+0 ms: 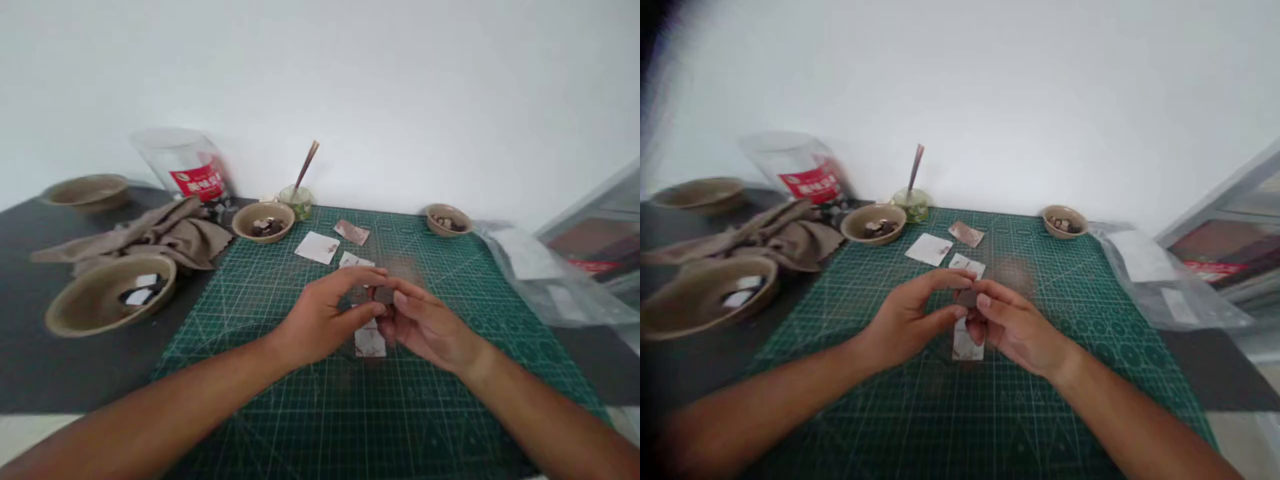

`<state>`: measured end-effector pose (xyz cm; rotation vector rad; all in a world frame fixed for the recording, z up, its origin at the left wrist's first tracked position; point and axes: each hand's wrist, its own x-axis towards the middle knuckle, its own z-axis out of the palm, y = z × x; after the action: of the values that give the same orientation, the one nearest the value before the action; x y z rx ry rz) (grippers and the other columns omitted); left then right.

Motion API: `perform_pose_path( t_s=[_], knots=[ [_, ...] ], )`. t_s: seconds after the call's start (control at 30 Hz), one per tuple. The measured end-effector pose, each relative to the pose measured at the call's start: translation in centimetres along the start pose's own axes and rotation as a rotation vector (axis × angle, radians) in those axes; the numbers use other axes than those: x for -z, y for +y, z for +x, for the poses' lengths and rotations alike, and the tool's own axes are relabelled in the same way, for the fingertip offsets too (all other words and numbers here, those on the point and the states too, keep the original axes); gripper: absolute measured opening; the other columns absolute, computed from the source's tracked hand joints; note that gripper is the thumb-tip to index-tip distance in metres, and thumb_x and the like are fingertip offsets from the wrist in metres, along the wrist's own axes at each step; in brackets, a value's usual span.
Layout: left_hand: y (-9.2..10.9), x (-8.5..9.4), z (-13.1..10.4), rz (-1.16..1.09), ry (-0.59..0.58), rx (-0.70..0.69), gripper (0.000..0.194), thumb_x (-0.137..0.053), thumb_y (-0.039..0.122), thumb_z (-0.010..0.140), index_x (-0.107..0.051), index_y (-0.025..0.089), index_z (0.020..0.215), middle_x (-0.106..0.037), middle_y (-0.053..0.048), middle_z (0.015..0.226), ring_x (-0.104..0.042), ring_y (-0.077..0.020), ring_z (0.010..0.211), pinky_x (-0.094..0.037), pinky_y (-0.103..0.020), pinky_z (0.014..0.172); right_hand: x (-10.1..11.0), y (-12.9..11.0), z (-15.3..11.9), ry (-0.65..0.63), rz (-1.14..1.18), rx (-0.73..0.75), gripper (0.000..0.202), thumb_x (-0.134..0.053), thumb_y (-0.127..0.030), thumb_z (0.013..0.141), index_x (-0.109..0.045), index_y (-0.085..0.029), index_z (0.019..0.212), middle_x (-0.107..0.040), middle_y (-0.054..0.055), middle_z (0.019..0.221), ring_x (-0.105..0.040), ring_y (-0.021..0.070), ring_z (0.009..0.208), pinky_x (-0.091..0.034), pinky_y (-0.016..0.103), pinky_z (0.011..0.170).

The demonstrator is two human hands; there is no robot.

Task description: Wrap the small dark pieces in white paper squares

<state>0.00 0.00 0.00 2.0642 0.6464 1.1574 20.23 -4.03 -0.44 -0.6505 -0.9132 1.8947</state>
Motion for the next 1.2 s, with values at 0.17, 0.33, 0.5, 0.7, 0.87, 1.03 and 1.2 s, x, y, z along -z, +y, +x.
perform_pose_path(
  t_s=[0.17,0.33,0.5,0.7,0.87,1.03,1.2],
  knots=[
    [0.3,0.1,0.2,0.025,-0.009,-0.012,0.027,-0.071,0.021,0.091,-0.067,0.02,0.118,-0.071,-0.005,0.126,-0.067,-0.017,0.116,-0.05,-0.029,0.104,-0.2,0.1,0.7,0.01,-0.034,0.013,0.03,-0.073,-0.037,0.09,-0.073,-0.02,0.115,-0.065,0.0,0.083,-0.06,0.0082,0.064,-0.05,0.018,0.06],
    [0.1,0.4,0.3,0.082,-0.013,-0.041,0.023,-0.071,0.02,0.09,-0.068,0.021,0.113,-0.072,-0.003,0.123,-0.067,-0.0163,0.115,-0.049,-0.028,0.103,-0.2,0.4,0.7,0.049,-0.237,0.114,0.03,-0.063,-0.047,0.096,-0.072,-0.018,0.099,-0.061,0.001,0.079,-0.056,0.0108,0.067,-0.048,0.021,0.061],
    [0.1,0.2,0.3,0.122,-0.035,-0.065,0.022,-0.073,0.016,0.088,-0.069,0.021,0.109,-0.073,-0.002,0.12,-0.065,-0.016,0.116,-0.045,-0.028,0.105,-0.1,0.8,0.8,0.112,-0.424,0.131,0.034,-0.057,-0.049,0.099,-0.066,-0.018,0.088,-0.058,-0.001,0.073,-0.052,0.0109,0.064,-0.042,0.022,0.058],
    [0.0,0.0,0.3,0.119,-0.03,-0.06,0.02,-0.072,0.018,0.089,-0.068,0.022,0.109,-0.073,-0.002,0.119,-0.066,-0.0169,0.115,-0.046,-0.03,0.104,-0.4,0.6,0.6,0.086,-0.355,0.081,0.029,-0.062,-0.046,0.096,-0.065,-0.018,0.09,-0.057,-0.001,0.072,-0.051,0.0103,0.061,-0.04,0.021,0.054],
    [-0.1,0.1,0.2,0.045,-0.024,-0.006,0.02,-0.07,0.019,0.09,-0.068,0.023,0.11,-0.072,-0.003,0.12,-0.066,-0.0173,0.113,-0.047,-0.031,0.103,-0.3,0.1,0.3,0.016,-0.228,0.053,0.021,-0.069,-0.038,0.093,-0.07,-0.017,0.094,-0.061,0.0,0.078,-0.057,0.0097,0.067,-0.047,0.019,0.061],
    [-0.1,0.0,0.0,-0.196,-0.028,0.098,0.021,-0.073,0.021,0.089,-0.069,0.023,0.109,-0.069,-0.003,0.125,-0.065,-0.0172,0.116,-0.047,-0.029,0.102,-0.5,0.0,0.4,-0.039,-0.079,0.013,0.03,-0.063,-0.042,0.097,-0.073,-0.014,0.095,-0.063,0.001,0.079,-0.058,0.0067,0.062,-0.048,0.016,0.058],
    [-0.4,-0.8,0.0,-0.674,-0.019,0.261,0.017,-0.081,0.021,0.081,-0.073,0.023,0.097,-0.07,-0.003,0.121,-0.068,-0.019,0.108,-0.05,-0.035,0.098,-0.8,0.1,0.5,-0.049,0.015,-0.019,0.027,-0.067,-0.04,0.095,-0.074,-0.013,0.094,-0.065,0.001,0.079,-0.06,0.0059,0.06,-0.048,0.015,0.056]
  ],
)
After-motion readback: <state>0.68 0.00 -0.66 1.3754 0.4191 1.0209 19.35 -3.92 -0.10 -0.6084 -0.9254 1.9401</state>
